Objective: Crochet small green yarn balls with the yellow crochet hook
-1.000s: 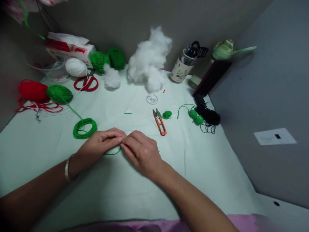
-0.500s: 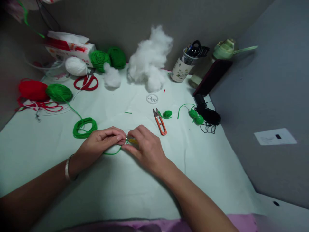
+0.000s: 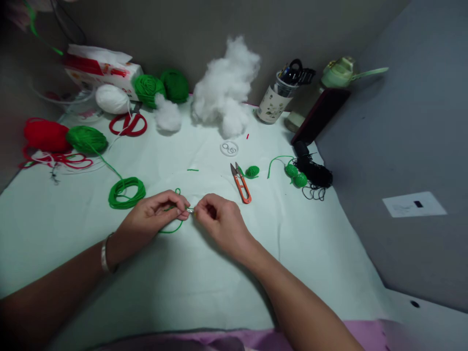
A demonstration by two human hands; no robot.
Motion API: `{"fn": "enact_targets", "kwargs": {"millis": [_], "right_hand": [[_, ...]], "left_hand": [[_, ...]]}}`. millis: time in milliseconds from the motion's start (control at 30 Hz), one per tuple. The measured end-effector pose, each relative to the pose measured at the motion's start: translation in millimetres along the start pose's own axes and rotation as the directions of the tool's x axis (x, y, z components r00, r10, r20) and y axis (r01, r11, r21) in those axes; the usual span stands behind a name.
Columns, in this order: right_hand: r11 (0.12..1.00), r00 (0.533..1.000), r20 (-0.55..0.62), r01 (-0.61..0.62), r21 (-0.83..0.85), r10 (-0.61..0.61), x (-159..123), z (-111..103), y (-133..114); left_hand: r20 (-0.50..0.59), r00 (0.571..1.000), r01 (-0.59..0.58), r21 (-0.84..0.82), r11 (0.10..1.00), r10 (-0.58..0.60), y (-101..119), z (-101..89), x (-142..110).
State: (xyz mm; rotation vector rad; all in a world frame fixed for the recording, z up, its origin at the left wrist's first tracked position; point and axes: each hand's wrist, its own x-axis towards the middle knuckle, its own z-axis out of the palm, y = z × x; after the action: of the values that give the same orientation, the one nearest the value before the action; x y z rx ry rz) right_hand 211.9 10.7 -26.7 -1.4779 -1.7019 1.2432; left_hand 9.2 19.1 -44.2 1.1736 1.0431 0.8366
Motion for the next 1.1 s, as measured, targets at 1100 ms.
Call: {"fn": "enact_targets", "kwargs": {"millis": [1100], "right_hand": [[0.764,0.848,0.002,0.479,-0.431,-0.531,-4,11,5]], "left_hand": [[-0.048,0.998,-0.036,0.059,0.998,0.039,0,7.5,0]]}}
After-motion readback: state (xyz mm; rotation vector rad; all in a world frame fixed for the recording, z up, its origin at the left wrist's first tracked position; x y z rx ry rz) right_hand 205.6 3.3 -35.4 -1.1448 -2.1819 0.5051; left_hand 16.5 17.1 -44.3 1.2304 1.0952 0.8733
